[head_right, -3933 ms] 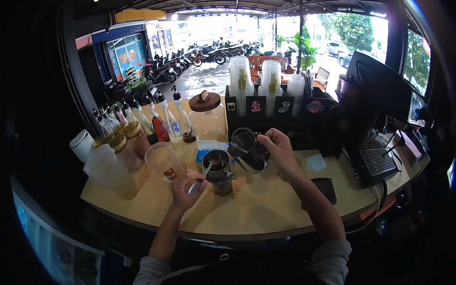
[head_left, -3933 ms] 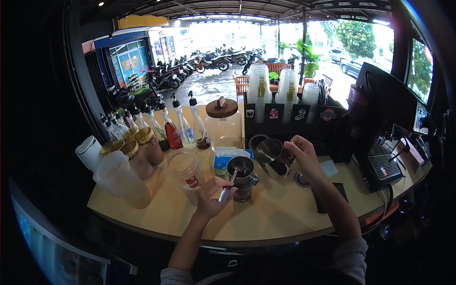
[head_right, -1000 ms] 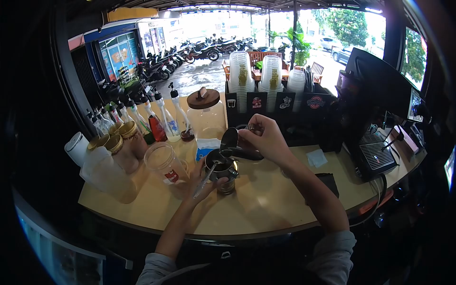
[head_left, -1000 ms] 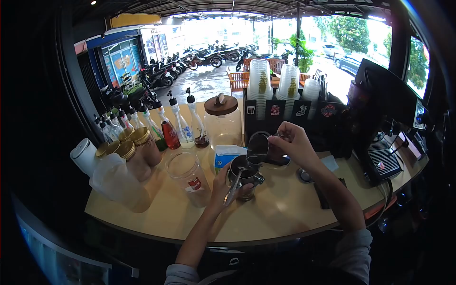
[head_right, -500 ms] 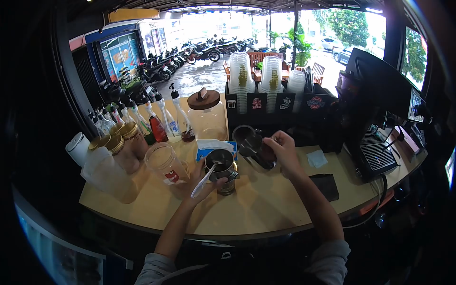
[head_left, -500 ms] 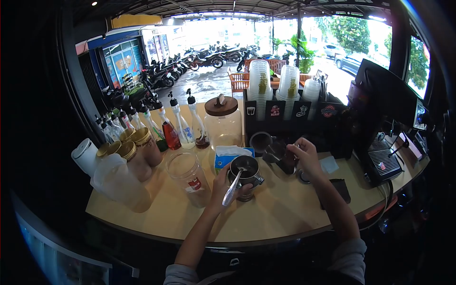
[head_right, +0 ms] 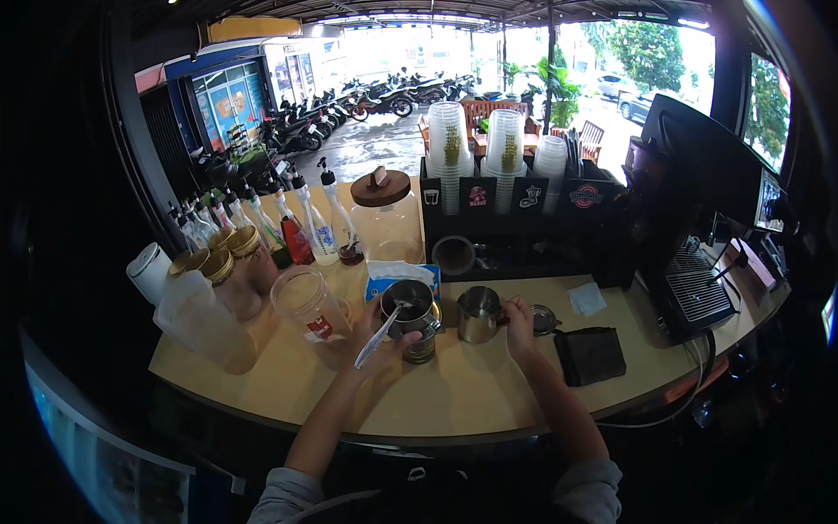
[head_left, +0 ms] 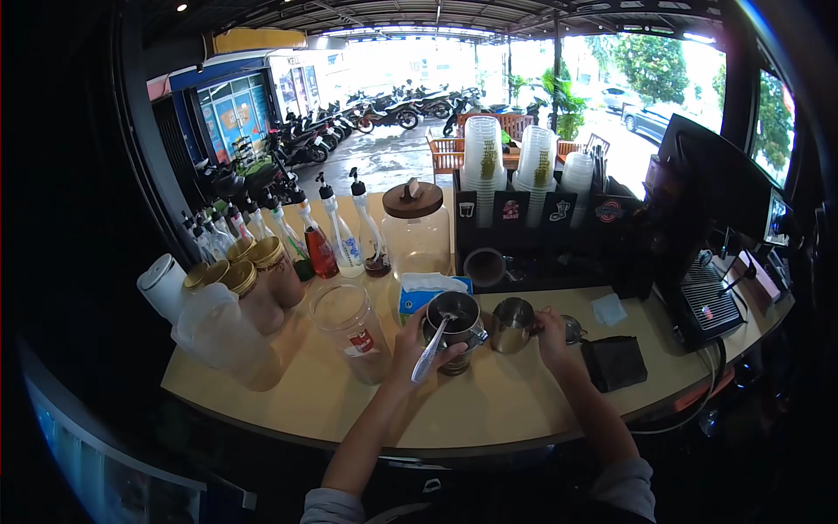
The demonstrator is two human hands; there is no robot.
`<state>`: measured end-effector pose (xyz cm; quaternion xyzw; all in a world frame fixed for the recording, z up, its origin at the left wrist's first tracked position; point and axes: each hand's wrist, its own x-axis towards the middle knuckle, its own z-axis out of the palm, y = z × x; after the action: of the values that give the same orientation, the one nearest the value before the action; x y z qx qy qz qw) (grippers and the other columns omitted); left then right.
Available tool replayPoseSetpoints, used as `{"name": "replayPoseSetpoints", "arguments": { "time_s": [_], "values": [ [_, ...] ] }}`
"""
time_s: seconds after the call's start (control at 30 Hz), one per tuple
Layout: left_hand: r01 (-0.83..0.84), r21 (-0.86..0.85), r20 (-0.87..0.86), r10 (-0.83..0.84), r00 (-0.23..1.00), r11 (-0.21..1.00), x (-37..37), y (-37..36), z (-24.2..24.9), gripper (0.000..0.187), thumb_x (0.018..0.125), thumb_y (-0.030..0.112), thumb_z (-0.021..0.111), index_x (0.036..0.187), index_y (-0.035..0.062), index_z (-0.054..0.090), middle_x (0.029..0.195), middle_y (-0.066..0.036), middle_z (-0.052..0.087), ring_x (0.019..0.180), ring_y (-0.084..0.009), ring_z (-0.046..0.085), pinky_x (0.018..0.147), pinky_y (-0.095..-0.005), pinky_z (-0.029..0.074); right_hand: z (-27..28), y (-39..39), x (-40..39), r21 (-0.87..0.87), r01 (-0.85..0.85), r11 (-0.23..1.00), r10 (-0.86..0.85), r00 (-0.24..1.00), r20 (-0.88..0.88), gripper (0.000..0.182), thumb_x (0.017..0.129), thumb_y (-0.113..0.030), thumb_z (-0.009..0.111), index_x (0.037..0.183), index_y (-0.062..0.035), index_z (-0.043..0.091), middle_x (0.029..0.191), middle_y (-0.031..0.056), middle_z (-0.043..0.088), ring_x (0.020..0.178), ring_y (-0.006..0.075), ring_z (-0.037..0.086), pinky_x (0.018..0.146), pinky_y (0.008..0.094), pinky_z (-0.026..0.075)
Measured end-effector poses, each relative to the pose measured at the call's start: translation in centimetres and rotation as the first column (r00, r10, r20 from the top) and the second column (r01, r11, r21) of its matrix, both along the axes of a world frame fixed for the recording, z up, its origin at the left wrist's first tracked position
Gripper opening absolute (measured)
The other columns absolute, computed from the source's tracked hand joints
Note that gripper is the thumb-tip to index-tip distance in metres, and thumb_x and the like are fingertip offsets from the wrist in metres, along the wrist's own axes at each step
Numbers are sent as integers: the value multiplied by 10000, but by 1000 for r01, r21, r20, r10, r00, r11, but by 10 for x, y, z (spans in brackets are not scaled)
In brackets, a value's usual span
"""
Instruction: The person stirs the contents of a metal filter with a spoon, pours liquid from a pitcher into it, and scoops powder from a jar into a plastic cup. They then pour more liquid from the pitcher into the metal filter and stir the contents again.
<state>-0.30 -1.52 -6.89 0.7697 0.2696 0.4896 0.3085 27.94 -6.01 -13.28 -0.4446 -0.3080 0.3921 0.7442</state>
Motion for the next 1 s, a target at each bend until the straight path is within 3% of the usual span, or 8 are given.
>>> {"name": "replayPoseSetpoints", "arguments": {
  "time_s": [0.07,0.13,0.17,0.3,0.4,0.47,0.63,1.0],
  "values": [
    [13,3,15,-13,1000,1000,1,0,1,831,633,371,869,1264,5,471,1134,-151,626,1074,-274,611,931,-380,475,-2,-1,5,-73,16,997,-12,999,47,125,859,-55,577,776,-63,483,682,26,509,667,123,536,585,255,425],
    [25,-33,0,-25,1000,999,-1,-3,5,830,635,355,870,1269,5,465,1159,-142,609,1090,-258,596,949,-371,461,-8,8,18,45,260,965,-238,782,577,106,839,-21,600,917,-29,529,854,82,577,730,144,573,613,278,473],
    [35,-70,-15,-36,999,997,-2,-4,8,830,636,339,871,1275,5,459,1184,-133,593,1107,-243,580,966,-362,448,14,3,8,50,260,964,-240,780,577,106,839,-21,600,917,-29,529,854,82,577,730,144,573,613,278,473],
    [1,-15,-33,-1,999,1000,-4,-1,6,811,641,320,864,1272,-2,469,1133,-160,627,1070,-271,614,929,-377,476,140,-53,-95,167,-320,933,11,488,873,465,775,27,674,1207,-65,531,1089,112,569,831,183,602,628,309,498],
    [82,-99,-37,-86,996,992,-3,12,-9,787,636,231,846,1284,-8,467,1136,-169,630,1077,-264,613,937,-377,471,156,-64,-152,256,-488,834,-107,311,944,457,770,-38,696,1201,-42,544,1143,112,583,894,188,603,729,315,499],
    [123,-278,138,-87,987,953,-1,12,-5,775,620,166,822,1288,-12,471,1137,-175,631,1085,-258,610,949,-375,464,150,-61,-162,121,-577,808,-213,-95,972,369,775,-62,674,1129,-35,573,1085,106,600,887,229,605,745,355,499],
    [16,-131,-4,-17,1000,991,-6,-5,11,791,622,208,843,1292,-2,478,1154,-157,625,1103,-249,596,972,-379,444,168,-61,-129,246,-545,802,-336,-72,939,192,820,-61,625,1002,-15,586,989,86,637,853,231,622,723,360,510],
    [77,-135,57,-70,996,988,-2,-6,11,811,642,307,871,1287,4,486,1182,-154,611,1121,-244,587,977,-375,444,164,-56,-101,271,-432,860,-143,306,941,137,856,-18,619,993,-15,618,982,107,681,859,259,671,719,336,548]
  ]
}}
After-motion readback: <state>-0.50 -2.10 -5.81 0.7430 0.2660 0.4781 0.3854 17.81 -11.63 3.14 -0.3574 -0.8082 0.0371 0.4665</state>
